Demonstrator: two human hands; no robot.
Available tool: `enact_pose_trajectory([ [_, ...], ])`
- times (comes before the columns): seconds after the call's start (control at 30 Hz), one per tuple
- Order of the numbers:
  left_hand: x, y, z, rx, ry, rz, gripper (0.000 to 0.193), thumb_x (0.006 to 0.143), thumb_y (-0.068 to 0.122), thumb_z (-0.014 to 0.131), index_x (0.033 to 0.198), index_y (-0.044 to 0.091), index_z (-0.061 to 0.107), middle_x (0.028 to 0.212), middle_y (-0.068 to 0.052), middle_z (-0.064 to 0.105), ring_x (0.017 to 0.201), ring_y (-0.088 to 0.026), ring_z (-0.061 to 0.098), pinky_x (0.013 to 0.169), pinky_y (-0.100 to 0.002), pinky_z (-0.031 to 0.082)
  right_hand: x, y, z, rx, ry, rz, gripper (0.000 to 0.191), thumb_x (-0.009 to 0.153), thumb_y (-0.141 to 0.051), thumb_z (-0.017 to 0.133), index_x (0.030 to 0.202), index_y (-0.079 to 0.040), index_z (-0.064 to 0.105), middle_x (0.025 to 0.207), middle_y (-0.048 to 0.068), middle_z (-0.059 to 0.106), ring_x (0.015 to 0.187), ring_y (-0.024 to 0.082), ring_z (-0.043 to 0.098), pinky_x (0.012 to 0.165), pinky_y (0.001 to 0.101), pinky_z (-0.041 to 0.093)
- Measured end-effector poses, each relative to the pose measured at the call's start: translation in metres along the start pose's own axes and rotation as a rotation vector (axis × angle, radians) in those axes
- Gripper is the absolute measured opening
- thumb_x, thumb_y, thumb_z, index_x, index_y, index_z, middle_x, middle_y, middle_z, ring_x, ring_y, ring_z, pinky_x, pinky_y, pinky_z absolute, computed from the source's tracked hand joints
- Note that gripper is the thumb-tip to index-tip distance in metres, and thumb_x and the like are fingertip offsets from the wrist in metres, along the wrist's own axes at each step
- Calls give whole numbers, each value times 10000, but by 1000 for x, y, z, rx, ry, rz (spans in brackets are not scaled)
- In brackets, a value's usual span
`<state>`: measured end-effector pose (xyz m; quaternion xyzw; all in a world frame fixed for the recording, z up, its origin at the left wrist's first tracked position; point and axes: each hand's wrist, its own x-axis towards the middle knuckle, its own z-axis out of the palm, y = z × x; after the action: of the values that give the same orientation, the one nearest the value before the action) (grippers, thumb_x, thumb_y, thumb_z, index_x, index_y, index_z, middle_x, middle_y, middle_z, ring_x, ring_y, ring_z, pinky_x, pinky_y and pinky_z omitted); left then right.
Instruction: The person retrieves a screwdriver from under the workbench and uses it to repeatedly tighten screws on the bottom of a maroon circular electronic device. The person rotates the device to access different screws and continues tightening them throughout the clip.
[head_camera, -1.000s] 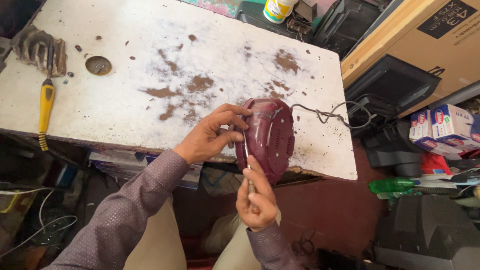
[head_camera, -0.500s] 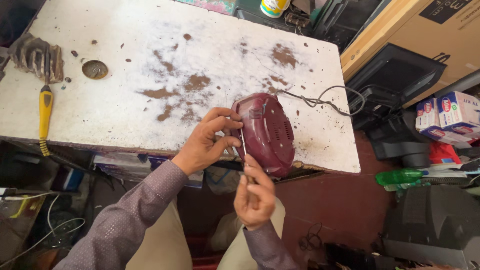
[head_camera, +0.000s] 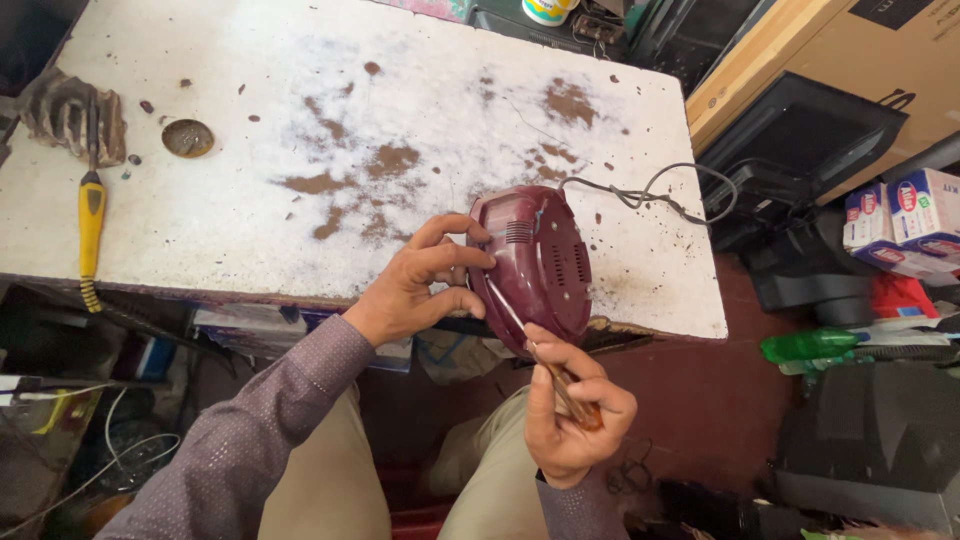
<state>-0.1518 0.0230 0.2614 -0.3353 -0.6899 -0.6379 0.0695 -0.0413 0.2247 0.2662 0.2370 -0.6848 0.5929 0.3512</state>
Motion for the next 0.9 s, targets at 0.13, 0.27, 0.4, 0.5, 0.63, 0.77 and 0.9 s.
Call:
enact_pose_trajectory([
  [0.13, -2, -3, 4, -7, 16, -17, 401, 790, 125, 881, 1156, 82, 722, 1396, -63, 515, 949, -114, 622, 858, -277, 627, -5, 6, -1, -17, -8, -21, 341, 990, 97, 578, 1133, -56, 309, 1156, 304, 636, 1147, 429, 713, 985, 466, 646],
  [0.27, -4, -5, 6, 12, 53, -15, 384, 776, 107, 894, 1119, 82, 724, 1372, -63, 523, 989, -113, 610, 840, -277, 608, -8, 16, 0, -47, -52, -51, 346, 992, 101, 575, 1122, -64, 300, 1163, 295, 626, 1160, 436, 707, 1001, 478, 644],
  [0.4, -4, -6, 6, 5, 86, -52, 357, 782, 85, 892, 1097, 91, 723, 1343, -50, 535, 993, -104, 608, 781, -265, 580, -17, 22, 8, -143, -129, -165, 363, 977, 108, 597, 1099, -62, 300, 1179, 289, 607, 1172, 450, 698, 986, 490, 654],
  [0.5, -4, -7, 8, -4, 98, -66, 378, 770, 82, 889, 1103, 93, 709, 1322, -41, 526, 1034, -102, 598, 752, -257, 581, -20, 26, 13, -238, -229, -246, 367, 951, 113, 621, 1073, -66, 325, 1162, 281, 612, 1187, 487, 676, 978, 511, 644],
  [0.63, -4, -2, 11, 51, 122, -69, 409, 752, 94, 904, 1112, 92, 711, 1326, -37, 538, 1018, -106, 603, 758, -257, 571, -14, 21, 17, -156, -189, -195, 373, 942, 118, 607, 1102, -65, 323, 1174, 285, 606, 1187, 486, 667, 965, 512, 646],
  [0.77, -3, 11, 7, -49, 141, -158, 352, 822, 114, 863, 1129, 72, 697, 1363, -43, 516, 977, -125, 604, 815, -257, 636, -1, -2, 5, -15, 139, -75, 367, 1045, 87, 556, 1223, -99, 295, 1184, 247, 638, 1087, 380, 719, 943, 481, 646],
  [0.9, 0, 31, 6, 96, 220, -165, 272, 900, 121, 778, 1146, 45, 690, 1376, -88, 584, 1083, -176, 687, 818, -280, 657, 25, -6, -30, 10, 368, 85, 301, 1154, -21, 468, 1426, -46, 343, 966, 161, 647, 739, 196, 623, 741, 337, 580],
])
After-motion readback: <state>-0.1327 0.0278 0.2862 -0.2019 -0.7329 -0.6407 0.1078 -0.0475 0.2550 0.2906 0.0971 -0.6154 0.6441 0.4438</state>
